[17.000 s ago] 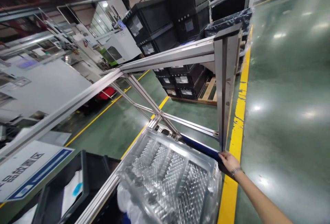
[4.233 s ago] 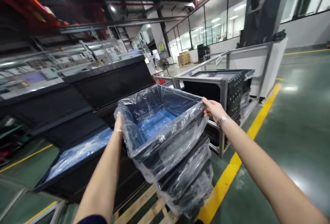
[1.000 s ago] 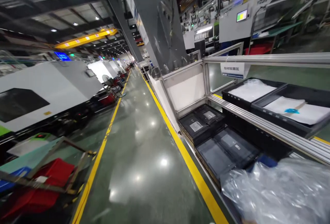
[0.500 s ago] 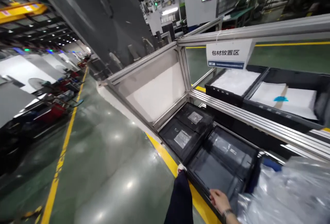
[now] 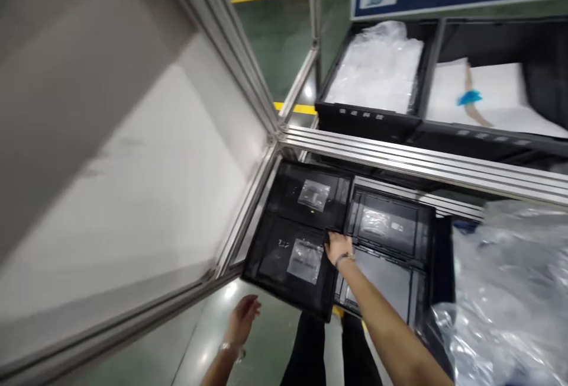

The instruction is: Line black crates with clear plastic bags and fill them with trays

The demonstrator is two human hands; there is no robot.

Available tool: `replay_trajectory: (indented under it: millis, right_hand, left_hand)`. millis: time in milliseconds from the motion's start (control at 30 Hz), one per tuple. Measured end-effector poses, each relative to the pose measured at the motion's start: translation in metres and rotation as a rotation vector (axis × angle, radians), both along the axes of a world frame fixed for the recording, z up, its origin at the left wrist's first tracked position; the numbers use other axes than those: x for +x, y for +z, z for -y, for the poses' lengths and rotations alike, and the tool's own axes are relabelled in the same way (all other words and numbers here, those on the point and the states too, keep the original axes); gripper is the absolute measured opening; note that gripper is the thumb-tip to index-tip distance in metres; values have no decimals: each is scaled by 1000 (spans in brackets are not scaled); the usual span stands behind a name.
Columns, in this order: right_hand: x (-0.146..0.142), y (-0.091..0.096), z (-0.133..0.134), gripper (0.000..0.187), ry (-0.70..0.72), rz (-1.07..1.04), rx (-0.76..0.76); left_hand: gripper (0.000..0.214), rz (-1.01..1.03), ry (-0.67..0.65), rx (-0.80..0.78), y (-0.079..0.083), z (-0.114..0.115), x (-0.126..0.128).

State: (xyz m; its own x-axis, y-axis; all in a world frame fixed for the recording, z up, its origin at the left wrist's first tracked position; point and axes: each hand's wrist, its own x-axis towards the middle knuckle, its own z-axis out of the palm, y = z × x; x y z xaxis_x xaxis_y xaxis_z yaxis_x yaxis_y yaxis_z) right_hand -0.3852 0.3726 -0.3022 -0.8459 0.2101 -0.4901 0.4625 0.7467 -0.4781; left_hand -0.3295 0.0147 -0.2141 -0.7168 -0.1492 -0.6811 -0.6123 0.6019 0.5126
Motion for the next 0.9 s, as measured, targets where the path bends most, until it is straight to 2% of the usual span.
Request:
replay_trajectory:
  millis: [100,200,300,400,433,500,567,633,700,767,833,900]
  right_hand:
    - [-11,8,0,34,-32,39,56]
    - [-14,30,-11,45,-76,62,47]
    - [-3,60,-18,50,-52,96,-75]
    - [27,87,-9,43,28,121,-256]
    - [40,95,-2,38,64,120,-322]
    - [68,106,17,28,205,145,-498]
    - [92,110,39,19,412,261,-692]
    - [108,107,59,19,542,400,-796]
    - [114,98,70,22,551,479,-804]
    - [114,85,74,21,467,492,-788]
    - [113,71,75,24,326,500,-756]
    - [114,56,77,25,163,487,-687]
  left_hand:
    - [53,-46,-9,127,9,-33,-41]
    - [50,-151,-90,115,34,-70,-96]
    - [50,-337,-163,59,56,-103,-161]
    - [51,-385,-284,14,55,-128,-210]
    - [49,-357,-348,-15,48,-134,-218]
    - [44,-253,-496,-105,28,-140,-217]
    - [34,-112,-612,-167,2,-138,-196]
    - [25,81,-633,-142,-24,-132,-167]
    - [22,280,-539,-54,-48,-124,-141]
    - [25,379,-354,43,-69,-123,-130]
    - [27,357,-104,161,-88,-131,-136]
    - [23,269,149,310,-107,-147,-154]
